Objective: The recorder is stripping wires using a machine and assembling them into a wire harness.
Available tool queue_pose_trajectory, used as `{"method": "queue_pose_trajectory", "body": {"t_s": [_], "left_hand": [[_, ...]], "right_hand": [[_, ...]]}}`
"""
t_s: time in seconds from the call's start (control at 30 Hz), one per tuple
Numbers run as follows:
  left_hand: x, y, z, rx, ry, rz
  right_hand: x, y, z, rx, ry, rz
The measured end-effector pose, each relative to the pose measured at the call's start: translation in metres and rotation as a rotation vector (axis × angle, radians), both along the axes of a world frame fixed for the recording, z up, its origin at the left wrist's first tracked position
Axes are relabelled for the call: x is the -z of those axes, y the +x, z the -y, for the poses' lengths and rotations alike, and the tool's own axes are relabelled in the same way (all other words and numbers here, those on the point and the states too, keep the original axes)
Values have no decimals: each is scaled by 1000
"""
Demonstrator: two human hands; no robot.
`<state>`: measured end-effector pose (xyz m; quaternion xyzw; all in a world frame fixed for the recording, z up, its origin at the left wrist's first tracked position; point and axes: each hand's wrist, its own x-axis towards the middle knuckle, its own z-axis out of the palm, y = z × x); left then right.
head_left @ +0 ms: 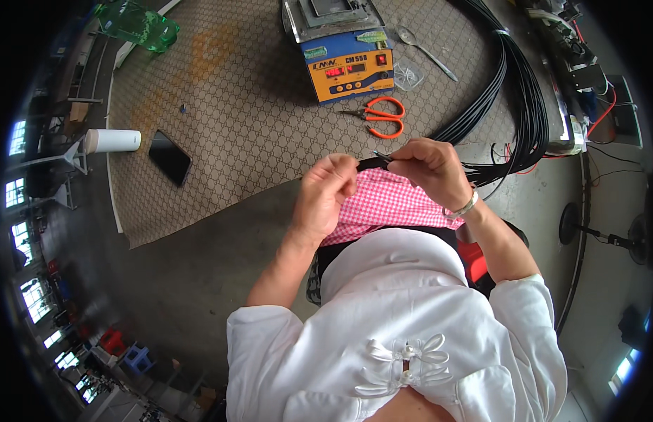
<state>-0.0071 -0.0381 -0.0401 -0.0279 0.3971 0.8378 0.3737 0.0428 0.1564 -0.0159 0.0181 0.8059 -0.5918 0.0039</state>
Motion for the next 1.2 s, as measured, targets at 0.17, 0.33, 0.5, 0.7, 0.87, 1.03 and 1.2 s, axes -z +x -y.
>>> {"method": "queue_pose_trajectory", "body": {"t_s": [0.17, 0.33, 0.5, 0.7, 0.87, 1.03, 1.2], "left_hand": [[-12, 6, -21, -75, -94, -149], [-14, 6, -29, -170, -125, -173], [-9, -5, -33, -122, 231, 253], [-3, -9, -49, -143, 383, 153], [-9, -18, -44, -216, 359, 200], [-11, -15, -41, -76, 153, -43], [-17, -13, -43, -197, -49, -253]], "right_hand": [[-10, -2, 3, -4, -226, 252], [-15, -3, 7, 4, -241, 287], [-9, -8, 9, -36, -231, 67], [-3, -15, -6, -58, -1025, 502], [-1, -19, -14, -109, -1159, 498], [-8, -20, -11, -110, -1077, 532], [-3, -19, -9, -101, -1068, 494]]}}
